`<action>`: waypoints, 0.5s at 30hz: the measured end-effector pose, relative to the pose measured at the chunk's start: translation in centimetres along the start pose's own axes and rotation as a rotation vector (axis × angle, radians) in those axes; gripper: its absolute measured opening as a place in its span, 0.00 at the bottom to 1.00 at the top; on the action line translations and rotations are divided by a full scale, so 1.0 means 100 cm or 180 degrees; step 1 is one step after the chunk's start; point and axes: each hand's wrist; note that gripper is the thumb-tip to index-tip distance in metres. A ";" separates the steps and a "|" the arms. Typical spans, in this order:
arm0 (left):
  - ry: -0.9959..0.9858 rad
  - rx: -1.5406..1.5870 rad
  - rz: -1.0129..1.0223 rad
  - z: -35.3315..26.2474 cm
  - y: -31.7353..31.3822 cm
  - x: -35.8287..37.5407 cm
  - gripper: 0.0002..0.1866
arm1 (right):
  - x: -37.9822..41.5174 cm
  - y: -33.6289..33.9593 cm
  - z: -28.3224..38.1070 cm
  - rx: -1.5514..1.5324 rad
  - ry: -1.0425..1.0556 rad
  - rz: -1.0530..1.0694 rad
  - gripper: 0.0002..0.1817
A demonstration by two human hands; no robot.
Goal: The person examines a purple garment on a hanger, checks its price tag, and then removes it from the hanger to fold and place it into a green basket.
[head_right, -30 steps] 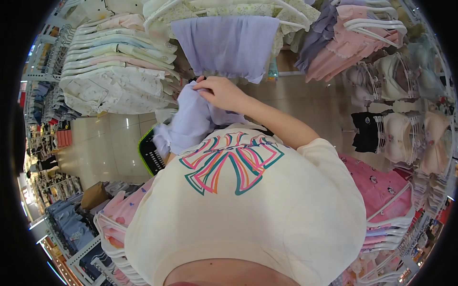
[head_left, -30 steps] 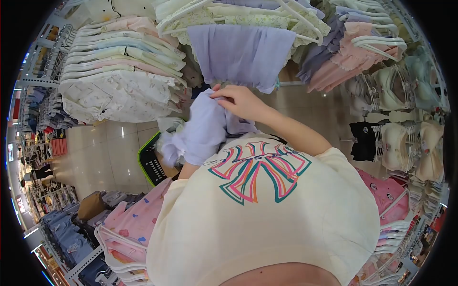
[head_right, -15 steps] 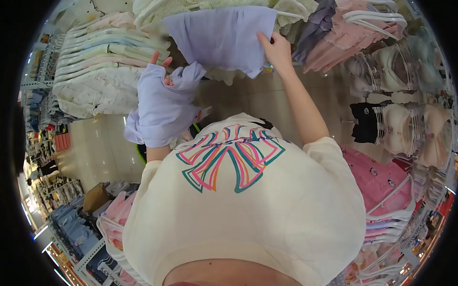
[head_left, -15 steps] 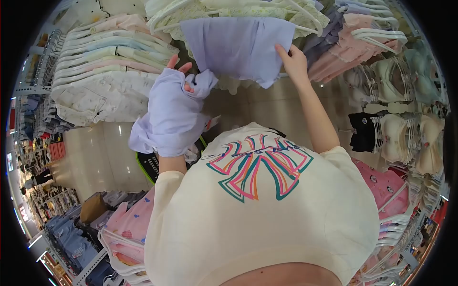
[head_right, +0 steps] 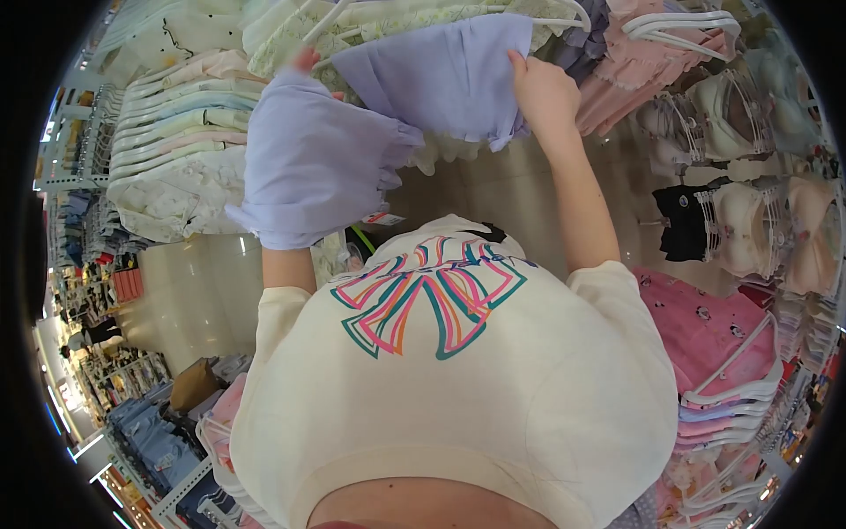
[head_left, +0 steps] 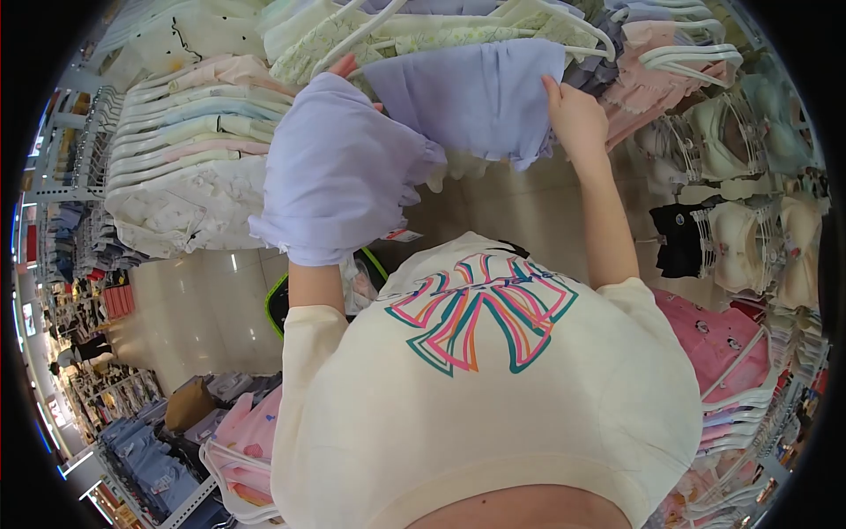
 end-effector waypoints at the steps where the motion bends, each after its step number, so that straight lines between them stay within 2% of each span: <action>1: -0.0108 -0.0150 -0.0010 -0.001 -0.002 -0.005 0.23 | 0.002 -0.004 -0.003 0.0041 -0.0061 -0.0049 0.29; 4: -0.0328 -0.0379 -0.0033 -0.003 -0.005 -0.019 0.23 | 0.006 -0.022 -0.009 -0.0128 -0.0170 -0.0023 0.30; 6: -0.0398 -0.0456 -0.0060 -0.005 -0.003 -0.023 0.23 | 0.010 -0.029 -0.007 -0.1206 -0.0115 -0.0042 0.27; 8: -0.0400 -0.0515 -0.0077 -0.005 -0.002 -0.026 0.23 | 0.017 -0.049 -0.003 -0.2654 -0.0206 -0.0124 0.33; 9: -0.0408 -0.0533 -0.0085 -0.006 -0.001 -0.027 0.23 | 0.015 -0.078 -0.012 -0.2948 0.0189 -0.0285 0.43; 12: -0.0398 -0.0569 -0.0109 -0.007 -0.001 -0.024 0.23 | 0.030 -0.104 0.008 -0.4028 -0.0218 -0.0580 0.42; 13: -0.0385 -0.0579 -0.0111 -0.007 -0.002 -0.023 0.23 | 0.036 -0.103 0.016 -0.3867 -0.0137 -0.0733 0.35; 15: -0.0370 -0.0609 -0.0121 -0.007 -0.003 -0.019 0.23 | 0.043 -0.103 0.015 -0.3433 -0.0273 0.0216 0.28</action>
Point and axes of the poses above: each hand's wrist, its own x-axis away from the middle knuckle, its own y-axis out of the back of the hand, z = x × y, and after that the axes turned 9 degrees about -z, right-handed
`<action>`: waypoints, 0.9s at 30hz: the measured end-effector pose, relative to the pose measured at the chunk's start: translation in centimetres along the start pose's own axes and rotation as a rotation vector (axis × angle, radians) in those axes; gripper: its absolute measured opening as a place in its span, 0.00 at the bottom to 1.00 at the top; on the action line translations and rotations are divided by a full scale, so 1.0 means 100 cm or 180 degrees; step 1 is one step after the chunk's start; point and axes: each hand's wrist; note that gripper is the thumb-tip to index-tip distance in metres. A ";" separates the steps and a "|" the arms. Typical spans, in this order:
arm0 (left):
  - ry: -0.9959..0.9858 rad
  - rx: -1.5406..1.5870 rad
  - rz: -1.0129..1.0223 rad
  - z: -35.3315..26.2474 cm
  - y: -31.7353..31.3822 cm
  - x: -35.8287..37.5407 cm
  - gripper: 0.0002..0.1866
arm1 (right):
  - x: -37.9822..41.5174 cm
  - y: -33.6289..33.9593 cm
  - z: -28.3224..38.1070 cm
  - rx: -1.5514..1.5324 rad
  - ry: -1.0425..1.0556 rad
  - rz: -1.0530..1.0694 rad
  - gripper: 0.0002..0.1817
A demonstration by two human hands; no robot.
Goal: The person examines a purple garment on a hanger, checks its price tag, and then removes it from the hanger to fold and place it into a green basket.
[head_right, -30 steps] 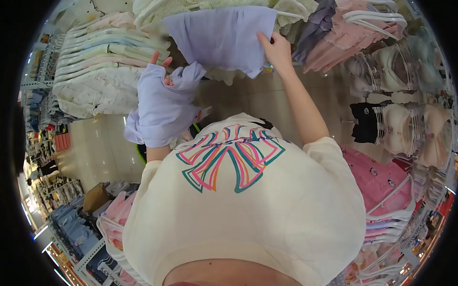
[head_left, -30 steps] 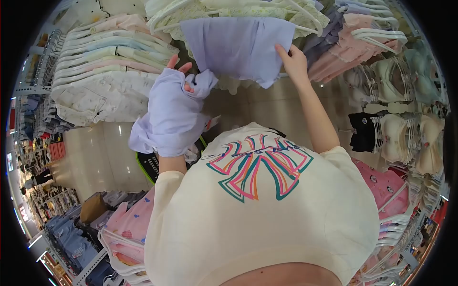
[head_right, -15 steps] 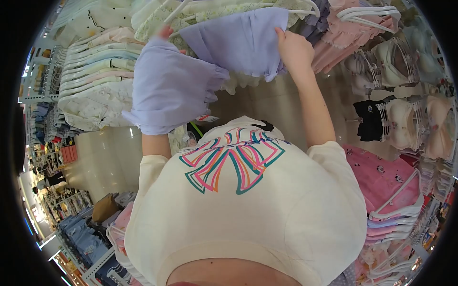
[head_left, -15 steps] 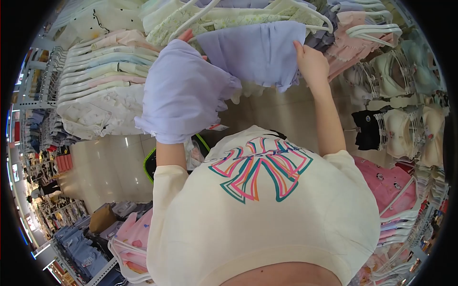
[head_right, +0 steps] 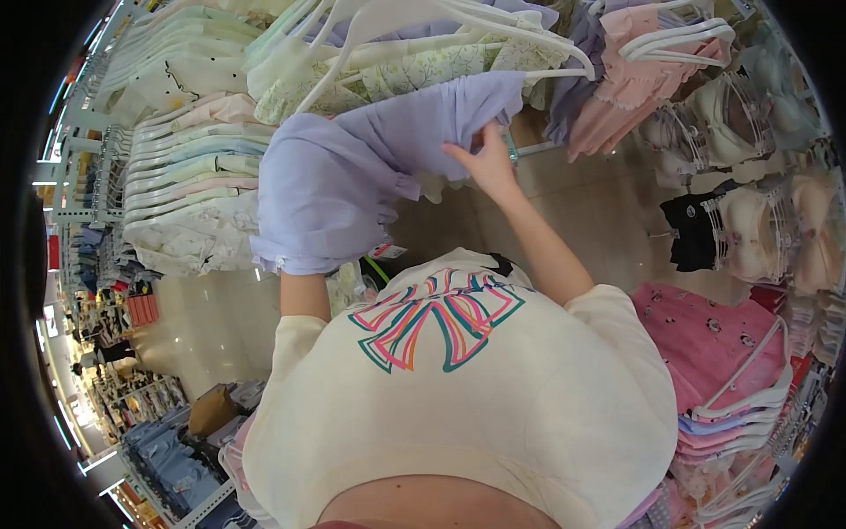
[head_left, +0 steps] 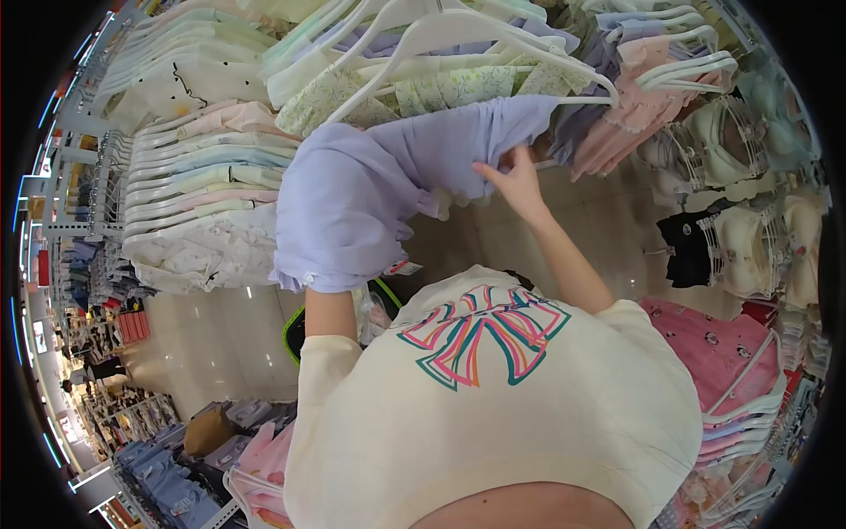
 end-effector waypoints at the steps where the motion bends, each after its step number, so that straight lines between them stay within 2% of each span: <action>1: 0.0012 -0.0003 -0.0003 0.000 0.000 0.001 0.23 | 0.002 -0.001 -0.004 0.0239 -0.0291 0.0345 0.25; 2: 0.0021 0.0009 0.0003 0.000 0.000 0.003 0.23 | 0.006 -0.010 -0.019 -0.0642 -0.0312 0.0261 0.19; 5: 0.0034 -0.0019 0.0002 0.000 0.000 0.009 0.23 | 0.013 -0.008 0.008 0.0631 0.0332 0.0100 0.17; 8: 0.0027 -0.0030 -0.0011 0.000 -0.001 0.014 0.24 | 0.023 -0.016 0.005 0.0097 0.0526 -0.0245 0.17; 11: -0.0003 -0.0029 -0.0024 0.000 -0.002 0.015 0.24 | 0.036 -0.032 0.038 -0.1505 -0.0016 -0.0514 0.17; 12: -0.0008 -0.0032 -0.0029 0.000 -0.003 0.016 0.24 | 0.038 -0.037 0.045 -0.1440 -0.0024 -0.0691 0.21; 15: -0.0042 -0.0030 -0.0049 -0.001 -0.003 0.017 0.24 | 0.032 -0.017 0.081 0.0571 -0.0504 0.1026 0.24; 16: -0.0061 -0.0030 -0.0062 -0.001 -0.003 0.016 0.24 | 0.028 -0.015 0.080 0.0373 -0.0602 0.1197 0.26; 19: -0.0096 -0.0035 -0.0077 -0.002 -0.002 0.016 0.24 | 0.014 -0.010 0.080 -0.0144 -0.0147 0.1098 0.20; 22: -0.0132 -0.0029 -0.0090 -0.002 -0.002 0.014 0.24 | -0.008 0.014 0.129 -0.1137 -0.0086 0.1342 0.17; 25: -0.0148 -0.0023 -0.0111 -0.002 -0.002 0.015 0.24 | -0.015 0.032 0.145 -0.2837 0.0006 0.1301 0.17; 27: -0.0163 -0.0025 -0.0125 -0.003 -0.002 0.016 0.24 | -0.009 0.051 0.158 -0.3247 -0.0148 0.1489 0.17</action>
Point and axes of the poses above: each hand's wrist, its own x-axis away from the middle knuckle, its own y-axis out of the back of the hand, z = x × y, and after that the axes turned 9 degrees about -z, right-handed
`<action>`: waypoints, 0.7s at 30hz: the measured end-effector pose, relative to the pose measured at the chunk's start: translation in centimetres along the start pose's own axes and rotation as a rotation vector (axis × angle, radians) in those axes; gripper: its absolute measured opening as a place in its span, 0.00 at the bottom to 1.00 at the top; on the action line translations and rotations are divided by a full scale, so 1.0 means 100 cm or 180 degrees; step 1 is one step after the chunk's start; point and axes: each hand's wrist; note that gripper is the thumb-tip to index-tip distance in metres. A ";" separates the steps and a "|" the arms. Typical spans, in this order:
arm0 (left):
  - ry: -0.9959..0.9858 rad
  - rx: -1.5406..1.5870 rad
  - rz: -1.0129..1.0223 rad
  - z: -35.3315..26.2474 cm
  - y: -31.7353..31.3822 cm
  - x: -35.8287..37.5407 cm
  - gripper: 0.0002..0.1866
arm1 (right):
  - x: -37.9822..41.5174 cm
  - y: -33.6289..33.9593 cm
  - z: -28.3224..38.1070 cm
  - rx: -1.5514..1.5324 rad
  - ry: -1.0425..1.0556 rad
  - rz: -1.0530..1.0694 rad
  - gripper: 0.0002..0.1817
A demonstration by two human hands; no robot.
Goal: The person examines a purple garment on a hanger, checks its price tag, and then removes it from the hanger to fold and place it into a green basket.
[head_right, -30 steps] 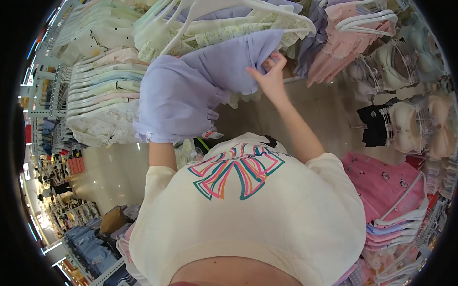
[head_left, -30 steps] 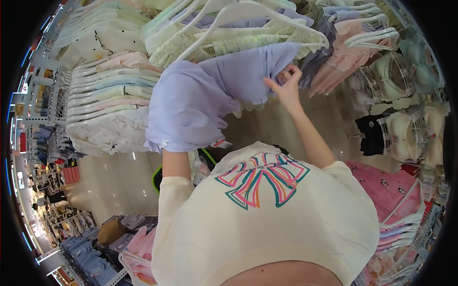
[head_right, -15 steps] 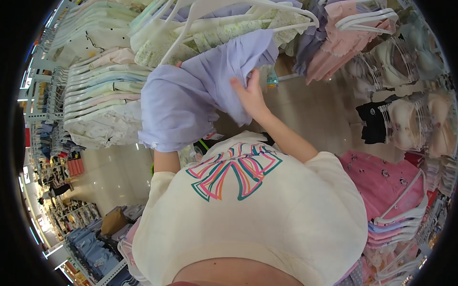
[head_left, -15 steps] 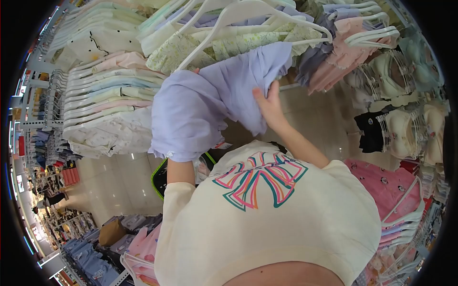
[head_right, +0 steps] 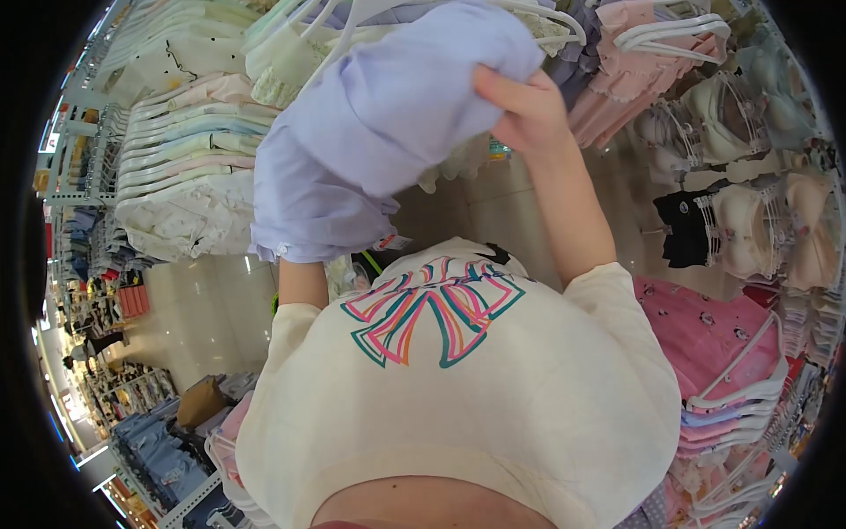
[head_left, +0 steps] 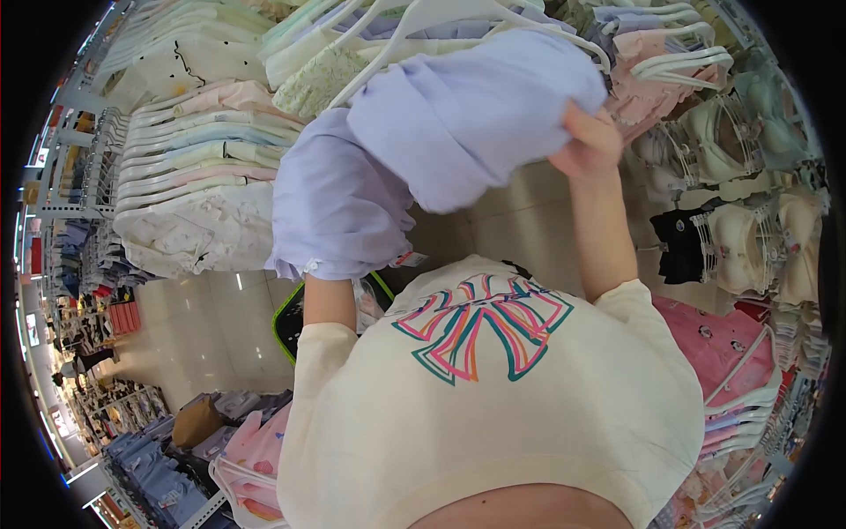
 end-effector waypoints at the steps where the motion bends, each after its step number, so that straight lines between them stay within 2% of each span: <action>1: -0.0012 -0.0003 -0.0013 -0.001 0.000 0.001 0.24 | 0.007 -0.003 0.009 -0.0219 -0.0066 0.0058 0.17; 4: -0.0010 0.0027 -0.0027 -0.002 0.000 0.001 0.24 | 0.022 -0.011 0.018 -0.0599 -0.0289 0.0228 0.17; 9: 0.0084 0.0144 -0.0036 -0.002 0.001 0.010 0.24 | 0.025 -0.001 -0.002 -0.0998 -0.0653 0.0205 0.18; 12: 0.0671 0.0805 0.0090 0.012 0.004 0.026 0.24 | 0.032 0.003 -0.013 -0.1161 -0.0797 0.0203 0.18; 13: 0.1024 0.1284 0.0209 0.017 0.003 0.034 0.24 | 0.034 0.002 -0.016 -0.1217 -0.0832 0.0188 0.18; 15: 0.1284 0.1475 0.0511 0.022 -0.001 0.044 0.24 | 0.036 0.005 -0.019 -0.1292 -0.0890 0.0147 0.19; 16: 0.1186 0.1178 0.0692 0.017 -0.011 0.049 0.23 | 0.039 0.007 -0.022 -0.1317 -0.0925 0.0154 0.19; 18: 0.1526 0.1633 0.1190 0.024 -0.018 0.058 0.22 | 0.042 0.007 -0.024 -0.1358 -0.0994 0.0189 0.19; 19: 0.1964 0.2403 0.1502 0.028 -0.020 0.063 0.21 | 0.043 0.006 -0.025 -0.1377 -0.1023 0.0201 0.19; 21: 0.0954 0.0312 0.1566 0.009 -0.022 0.075 0.21 | 0.046 0.008 -0.024 -0.1384 -0.1064 0.0203 0.20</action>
Point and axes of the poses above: each hand's wrist, its own x-axis away from the middle knuckle, its own y-axis out of the back of the hand, z = x × y, and after that the axes turned 9 degrees about -z, right-handed
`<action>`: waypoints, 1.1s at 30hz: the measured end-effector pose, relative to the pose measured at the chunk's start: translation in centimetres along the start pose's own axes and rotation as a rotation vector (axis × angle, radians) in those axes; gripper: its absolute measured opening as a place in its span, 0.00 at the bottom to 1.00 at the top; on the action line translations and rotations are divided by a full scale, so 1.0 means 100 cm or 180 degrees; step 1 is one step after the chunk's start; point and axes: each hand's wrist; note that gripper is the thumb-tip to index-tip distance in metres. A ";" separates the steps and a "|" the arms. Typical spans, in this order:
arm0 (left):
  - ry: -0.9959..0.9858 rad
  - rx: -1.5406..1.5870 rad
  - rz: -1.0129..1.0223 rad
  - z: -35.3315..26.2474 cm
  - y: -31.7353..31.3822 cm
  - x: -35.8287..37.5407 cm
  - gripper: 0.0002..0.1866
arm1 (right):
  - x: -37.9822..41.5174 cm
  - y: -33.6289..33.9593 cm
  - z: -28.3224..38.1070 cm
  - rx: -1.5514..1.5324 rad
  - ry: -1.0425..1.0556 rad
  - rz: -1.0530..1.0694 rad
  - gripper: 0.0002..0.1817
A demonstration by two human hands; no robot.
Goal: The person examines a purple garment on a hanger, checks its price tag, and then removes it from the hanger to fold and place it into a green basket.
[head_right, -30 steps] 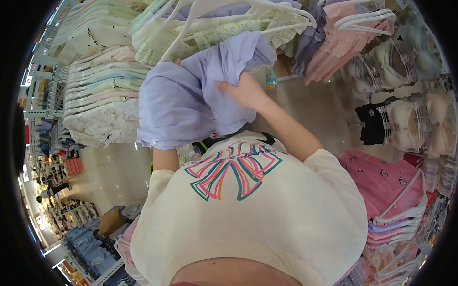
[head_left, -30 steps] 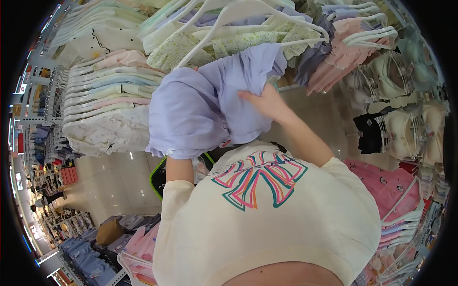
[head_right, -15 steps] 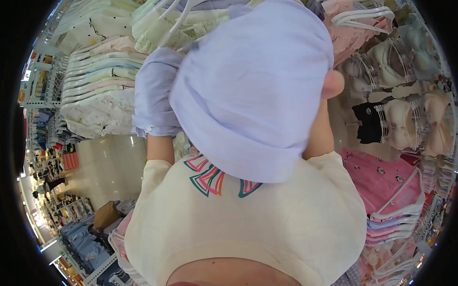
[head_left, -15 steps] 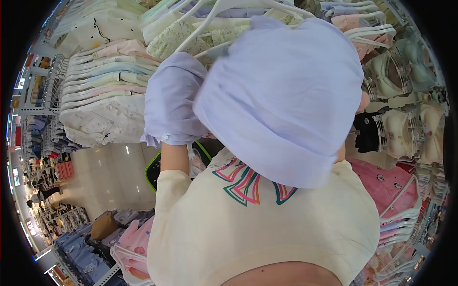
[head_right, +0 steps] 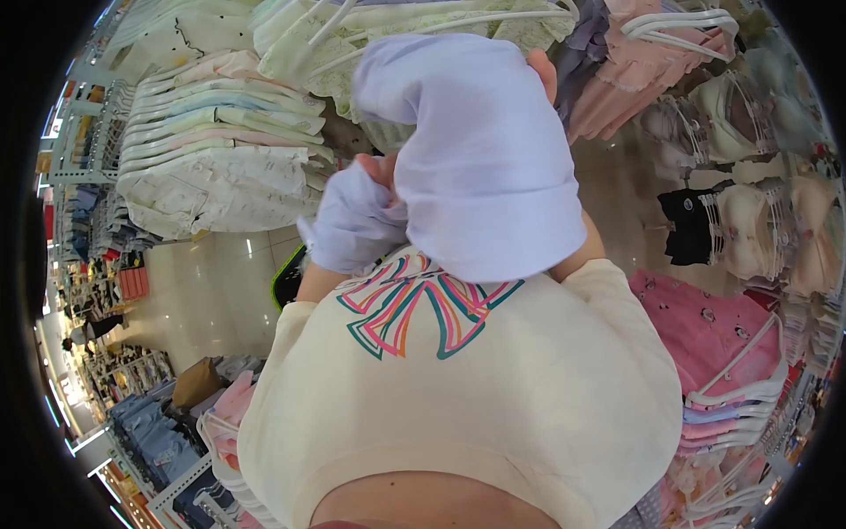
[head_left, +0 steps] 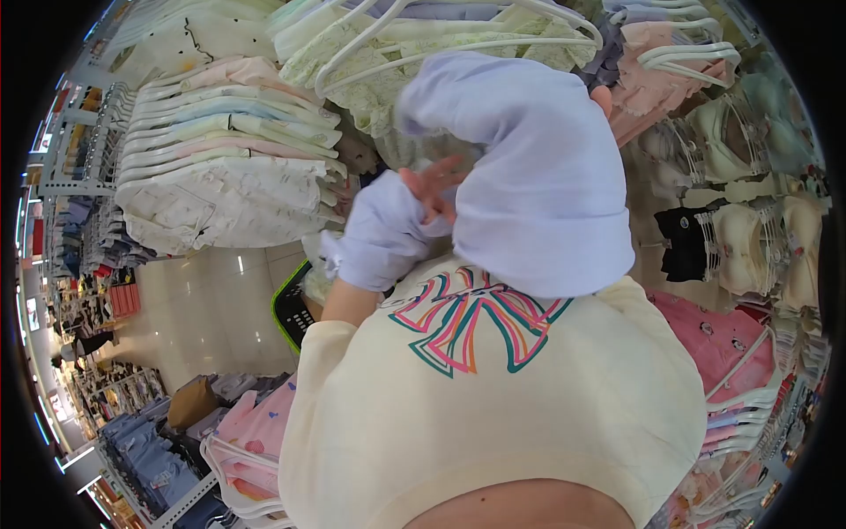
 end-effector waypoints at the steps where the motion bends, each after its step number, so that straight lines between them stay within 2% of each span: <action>1: -0.0159 -0.1051 -0.0166 -0.015 -0.005 0.006 0.22 | 0.002 0.001 0.001 0.0009 -0.0017 -0.0027 0.20; 3: -0.0283 -0.1676 -0.0317 -0.021 -0.006 0.011 0.21 | 0.006 0.006 0.007 0.0022 0.0014 -0.0116 0.20; 11: -0.0776 -0.1502 -0.1443 -0.028 0.018 0.018 0.18 | 0.035 0.041 0.036 0.0487 0.0087 -0.0922 0.22; 13: -0.0833 -0.1546 -0.1626 -0.029 0.023 0.020 0.17 | 0.043 0.048 0.043 0.0870 0.0130 -0.1265 0.23; 16: -0.0813 -0.1585 -0.1747 -0.028 0.028 0.023 0.16 | 0.047 0.055 0.038 0.1962 0.0069 -0.2019 0.22; 17: -0.0563 -0.1604 -0.1612 -0.026 0.031 0.023 0.19 | 0.045 0.056 0.034 0.2361 0.0025 -0.2277 0.21; 20: -0.0935 -0.1708 -0.1789 -0.028 0.031 0.027 0.24 | 0.040 0.060 0.022 0.2634 -0.0069 -0.2093 0.19; 22: -0.1196 -0.1758 -0.1902 -0.035 0.029 0.029 0.28 | 0.039 0.064 0.013 0.2652 0.0128 -0.2133 0.18; 24: -0.1245 -0.1807 -0.1859 -0.048 0.027 0.031 0.27 | 0.038 0.063 0.003 0.2781 0.0270 -0.2088 0.18; 26: -0.1092 -0.1852 -0.1658 -0.069 0.026 0.030 0.20 | 0.037 0.060 -0.001 0.2922 0.0266 -0.1993 0.19; 29: -0.0333 0.0127 -0.1176 -0.062 0.016 0.020 0.10 | 0.041 0.060 0.001 0.3197 0.0205 -0.1919 0.21; 31: -0.0100 0.0782 -0.1134 -0.064 0.009 0.015 0.08 | 0.041 0.047 -0.003 0.3400 0.0333 -0.1881 0.22; 32: 0.0025 0.1102 -0.1109 -0.066 0.006 0.013 0.07 | 0.042 0.046 -0.003 0.3506 0.0306 -0.1575 0.30; 33: 0.0153 0.1418 -0.1086 -0.069 0.004 0.011 0.06 | 0.043 0.041 -0.006 0.3596 0.0488 -0.1343 0.34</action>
Point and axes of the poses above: each hand's wrist, its own x-axis away from the middle knuckle, its own y-axis out of the back of the hand, z = x × y, and after that the axes turned 9 degrees about -z, right-handed
